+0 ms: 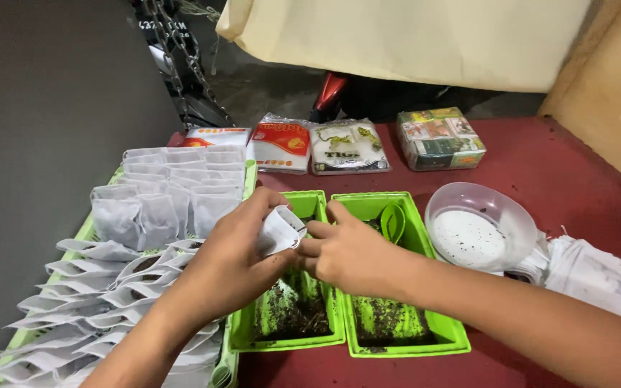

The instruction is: The person fills small white bags with tea leaves by scooping the leaves from a green tray using a green spoon and placing the bags into a larger container.

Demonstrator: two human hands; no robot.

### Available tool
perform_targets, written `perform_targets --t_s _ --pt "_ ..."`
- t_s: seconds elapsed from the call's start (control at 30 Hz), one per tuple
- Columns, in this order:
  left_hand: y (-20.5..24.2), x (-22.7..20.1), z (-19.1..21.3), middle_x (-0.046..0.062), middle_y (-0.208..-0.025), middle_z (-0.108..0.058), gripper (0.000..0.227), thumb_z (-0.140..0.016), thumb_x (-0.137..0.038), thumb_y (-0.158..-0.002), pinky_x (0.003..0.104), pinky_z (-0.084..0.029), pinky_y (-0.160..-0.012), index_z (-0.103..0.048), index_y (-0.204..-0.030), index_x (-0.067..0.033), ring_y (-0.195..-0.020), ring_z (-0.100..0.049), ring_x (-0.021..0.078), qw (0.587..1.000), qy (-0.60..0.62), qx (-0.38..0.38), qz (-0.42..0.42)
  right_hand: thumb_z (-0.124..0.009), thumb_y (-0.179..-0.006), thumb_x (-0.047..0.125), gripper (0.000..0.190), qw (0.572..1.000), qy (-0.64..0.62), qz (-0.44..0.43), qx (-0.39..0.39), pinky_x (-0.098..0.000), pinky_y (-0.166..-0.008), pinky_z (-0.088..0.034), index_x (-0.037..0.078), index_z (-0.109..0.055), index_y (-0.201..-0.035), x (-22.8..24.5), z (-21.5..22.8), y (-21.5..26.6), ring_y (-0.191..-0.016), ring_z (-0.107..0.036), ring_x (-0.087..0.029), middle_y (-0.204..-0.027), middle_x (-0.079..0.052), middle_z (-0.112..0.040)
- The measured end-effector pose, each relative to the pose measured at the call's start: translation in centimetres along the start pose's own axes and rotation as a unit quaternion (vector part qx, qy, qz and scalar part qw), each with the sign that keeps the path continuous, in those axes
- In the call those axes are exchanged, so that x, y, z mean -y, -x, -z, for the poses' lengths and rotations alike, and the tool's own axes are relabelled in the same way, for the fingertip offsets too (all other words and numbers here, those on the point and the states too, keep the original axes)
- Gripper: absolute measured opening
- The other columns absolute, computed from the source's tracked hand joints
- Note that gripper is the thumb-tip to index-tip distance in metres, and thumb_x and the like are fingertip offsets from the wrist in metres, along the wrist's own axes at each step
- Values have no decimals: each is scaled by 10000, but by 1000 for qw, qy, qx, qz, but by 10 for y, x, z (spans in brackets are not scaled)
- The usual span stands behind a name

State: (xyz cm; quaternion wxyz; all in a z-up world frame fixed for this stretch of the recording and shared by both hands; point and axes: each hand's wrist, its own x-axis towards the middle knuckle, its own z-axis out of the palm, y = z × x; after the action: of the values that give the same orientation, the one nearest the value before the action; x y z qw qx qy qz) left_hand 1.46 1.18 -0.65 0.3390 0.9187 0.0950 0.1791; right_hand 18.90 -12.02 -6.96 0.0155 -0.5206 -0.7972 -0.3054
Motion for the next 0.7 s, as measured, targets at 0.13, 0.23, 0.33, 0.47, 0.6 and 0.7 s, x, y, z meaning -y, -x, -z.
perform_targets --t_s 0.13,0.23,0.33,0.47,0.6,0.7 --pt "2 3 4 48 -1133 -700 444 -714 -126 -784 320 -472 -843 -531 -1188 -135 -986 -662 199 998 -4 -14 -64 -715 -922 216 116 999 -33 4 6 -501 -739 -386 163 -713 -820 9 16 2 -772 -524 -242 -728 51 -587" --pt "1 -7 10 -19 -1059 -722 413 -718 -170 -804 310 -485 -737 -560 -1183 -208 -778 -653 150 999 -5 2 37 -776 -935 277 313 982 -156 -32 104 -538 -914 -434 148 -755 -1219 16 45 6 -884 -616 -241 -920 43 -754" --pt "2 -6 9 -37 -1014 -718 366 -701 -160 -814 300 -469 -697 -556 -1148 -206 -675 -594 132 999 10 8 48 -659 -1009 263 227 983 -184 9 13 -446 -785 -316 123 -717 -1177 19 58 18 -778 -471 -227 -856 32 -604" --pt "1 4 1 7 -1088 -698 409 -693 -162 -808 307 -461 -825 -554 -1192 -168 -910 -646 180 999 -14 -11 -37 -639 -1013 204 232 975 -223 4 -12 -446 -744 -313 85 -705 -1201 18 74 23 -788 -499 -250 -868 -5 -603" --pt "3 -2 -5 15 -1025 -691 396 -694 -122 -788 304 -467 -829 -546 -1155 -144 -920 -650 176 997 -4 -5 -77 -582 -1044 173 193 974 -217 -38 -57 -414 -732 -323 60 -677 -1168 12 87 31 -800 -506 -263 -828 -40 -552" --pt "5 -7 -9 13 -998 -708 428 -736 -104 -771 284 -486 -784 -559 -1157 -160 -879 -668 160 998 10 24 -50 -604 -1024 134 197 968 -214 -71 -108 -403 -698 -311 34 -670 -1180 8 94 45 -768 -500 -259 -833 -52 -567"
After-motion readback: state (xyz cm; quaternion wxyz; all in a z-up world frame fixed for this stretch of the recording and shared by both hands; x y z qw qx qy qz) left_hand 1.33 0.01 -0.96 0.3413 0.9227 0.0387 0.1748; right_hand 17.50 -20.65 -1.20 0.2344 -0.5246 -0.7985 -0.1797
